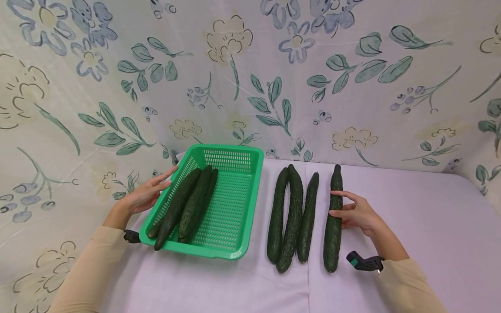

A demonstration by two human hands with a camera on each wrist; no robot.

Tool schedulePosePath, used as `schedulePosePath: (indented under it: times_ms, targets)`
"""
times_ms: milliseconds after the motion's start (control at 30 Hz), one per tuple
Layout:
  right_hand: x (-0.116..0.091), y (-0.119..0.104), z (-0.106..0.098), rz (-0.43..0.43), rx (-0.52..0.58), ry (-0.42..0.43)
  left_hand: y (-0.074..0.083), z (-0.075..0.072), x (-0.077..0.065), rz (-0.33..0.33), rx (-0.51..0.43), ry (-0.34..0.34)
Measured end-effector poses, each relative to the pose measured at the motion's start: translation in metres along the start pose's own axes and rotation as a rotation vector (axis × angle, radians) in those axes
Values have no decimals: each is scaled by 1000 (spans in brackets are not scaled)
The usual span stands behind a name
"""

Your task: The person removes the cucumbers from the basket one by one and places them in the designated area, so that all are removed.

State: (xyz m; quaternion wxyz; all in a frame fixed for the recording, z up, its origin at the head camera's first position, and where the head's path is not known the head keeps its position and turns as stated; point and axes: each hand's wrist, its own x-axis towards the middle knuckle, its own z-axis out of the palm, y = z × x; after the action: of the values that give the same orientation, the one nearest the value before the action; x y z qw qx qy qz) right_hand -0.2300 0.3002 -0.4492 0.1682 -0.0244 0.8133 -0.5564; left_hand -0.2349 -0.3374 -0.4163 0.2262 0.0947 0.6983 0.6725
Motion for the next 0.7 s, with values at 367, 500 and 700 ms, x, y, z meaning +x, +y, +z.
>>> schedulePosePath:
  times_ms: [367, 500, 700]
  targets:
    - [2, -2, 8, -3, -60, 32, 0, 0, -1, 1, 28, 14]
    - [1, -7, 11, -19, -72, 21, 0, 0, 0, 1, 56, 25]
    - [-1, -11, 16, -13, -118, 20, 0, 1, 0, -5, 72, 45]
